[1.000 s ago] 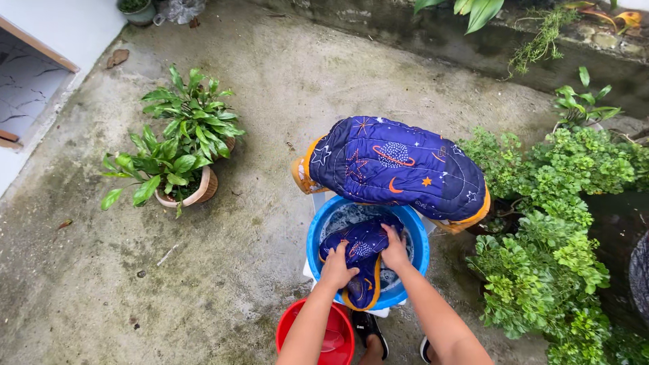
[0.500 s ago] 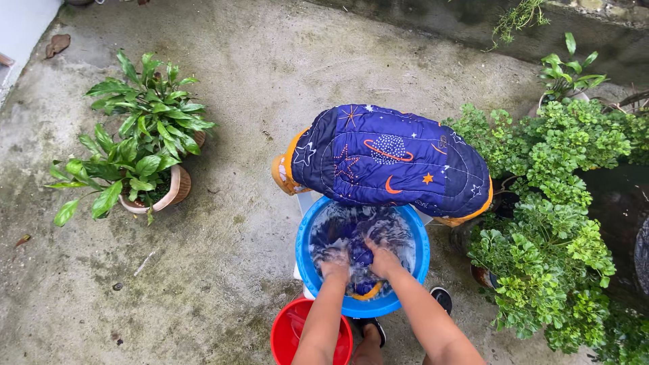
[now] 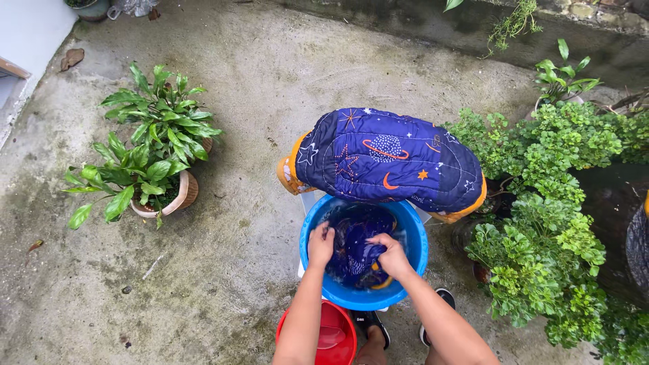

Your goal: The person washes clothes in a bucket by hand, wrings them out, and places them on a bush.

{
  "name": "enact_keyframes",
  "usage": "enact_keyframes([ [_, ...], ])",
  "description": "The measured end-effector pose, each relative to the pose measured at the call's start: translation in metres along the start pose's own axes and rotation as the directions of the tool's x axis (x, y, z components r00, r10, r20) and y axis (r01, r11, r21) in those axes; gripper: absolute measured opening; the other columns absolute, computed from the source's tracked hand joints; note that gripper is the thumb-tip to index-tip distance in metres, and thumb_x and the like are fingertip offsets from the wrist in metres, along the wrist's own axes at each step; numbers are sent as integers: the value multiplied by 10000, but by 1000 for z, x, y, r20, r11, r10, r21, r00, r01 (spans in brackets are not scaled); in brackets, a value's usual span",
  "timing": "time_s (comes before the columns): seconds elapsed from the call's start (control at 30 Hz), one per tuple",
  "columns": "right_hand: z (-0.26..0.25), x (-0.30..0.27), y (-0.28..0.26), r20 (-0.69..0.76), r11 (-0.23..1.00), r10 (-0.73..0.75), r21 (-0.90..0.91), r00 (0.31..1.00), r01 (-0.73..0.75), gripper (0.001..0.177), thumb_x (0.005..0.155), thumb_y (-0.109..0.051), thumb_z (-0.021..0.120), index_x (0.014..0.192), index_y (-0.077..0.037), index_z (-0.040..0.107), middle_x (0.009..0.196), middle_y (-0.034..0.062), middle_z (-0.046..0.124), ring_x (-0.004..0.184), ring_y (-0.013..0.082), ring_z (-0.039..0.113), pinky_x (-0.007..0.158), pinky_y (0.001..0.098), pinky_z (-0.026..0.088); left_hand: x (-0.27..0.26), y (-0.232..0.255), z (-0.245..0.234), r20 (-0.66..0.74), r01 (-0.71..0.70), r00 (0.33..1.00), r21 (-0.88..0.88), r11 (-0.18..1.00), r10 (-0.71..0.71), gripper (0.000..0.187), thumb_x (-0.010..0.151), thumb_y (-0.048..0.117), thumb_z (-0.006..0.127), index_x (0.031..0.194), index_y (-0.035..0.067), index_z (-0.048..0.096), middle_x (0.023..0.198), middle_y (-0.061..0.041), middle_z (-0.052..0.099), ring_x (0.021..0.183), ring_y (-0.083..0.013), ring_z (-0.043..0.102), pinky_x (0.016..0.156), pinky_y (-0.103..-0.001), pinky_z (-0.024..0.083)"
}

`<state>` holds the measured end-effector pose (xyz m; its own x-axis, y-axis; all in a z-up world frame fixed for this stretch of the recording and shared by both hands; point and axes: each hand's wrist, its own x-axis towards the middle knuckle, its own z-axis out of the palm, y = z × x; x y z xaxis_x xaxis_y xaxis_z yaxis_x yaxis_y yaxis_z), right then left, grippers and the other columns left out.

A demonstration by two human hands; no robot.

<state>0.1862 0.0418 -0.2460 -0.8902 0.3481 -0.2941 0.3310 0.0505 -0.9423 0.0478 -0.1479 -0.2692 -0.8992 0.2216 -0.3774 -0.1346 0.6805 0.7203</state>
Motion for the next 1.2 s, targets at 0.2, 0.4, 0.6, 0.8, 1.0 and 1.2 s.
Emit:
enact_keyframes([
  [0.2,18,-50,-81,204,958,-288,74,936,278,419,638,221,597,930,-17,780,1061,121,709,1097,273,667,1009,318,458,-7,21,-21,387,387,901,-512,767,-196,791,970,546,543,1631,306,182,1644,-101,302,1430,-271,406,1089,-458,429],
  [0.4,30,-62,-98,313,926,-360,8,879,377,432,543,227,532,851,-13,718,1039,129,668,1034,321,688,927,317,519,-31,9,-2,374,369,921,-758,537,-106,647,886,413,716,1416,95,527,1305,-156,641,1073,-237,668,904,-365,558],
  [0.6,12,-48,-60,310,877,-305,-277,900,393,390,560,184,594,846,-58,700,1033,119,664,1061,342,664,897,377,530,-35,3,15,79,155,988,-603,782,-135,507,924,436,717,1133,-25,738,1008,-93,767,882,-192,694,808,-341,553],
  [0.8,-23,-32,-36,247,618,-91,-745,965,250,624,645,54,742,1189,-234,647,1462,103,504,1350,402,450,1081,477,418,-48,33,-36,27,12,999,325,946,-22,650,828,482,842,1252,30,646,1363,-227,566,1205,-412,582,1007,-456,487],
  [1.0,-37,-5,6,167,778,28,-623,985,83,1065,702,-177,932,1564,-343,329,1632,241,185,1488,495,240,1209,535,288,-55,61,-13,203,-68,979,387,920,-13,1302,640,300,966,1628,318,118,1710,-191,59,1415,-504,367,1096,-504,450],
  [1.2,-8,27,-3,-11,766,323,-583,946,-268,1340,644,-192,964,1588,-444,47,1667,277,32,1504,460,241,1206,470,331,-34,42,24,318,103,910,447,889,-265,1525,620,305,1014,1600,373,-152,1685,-266,28,1461,-529,300,1160,-492,396],
])
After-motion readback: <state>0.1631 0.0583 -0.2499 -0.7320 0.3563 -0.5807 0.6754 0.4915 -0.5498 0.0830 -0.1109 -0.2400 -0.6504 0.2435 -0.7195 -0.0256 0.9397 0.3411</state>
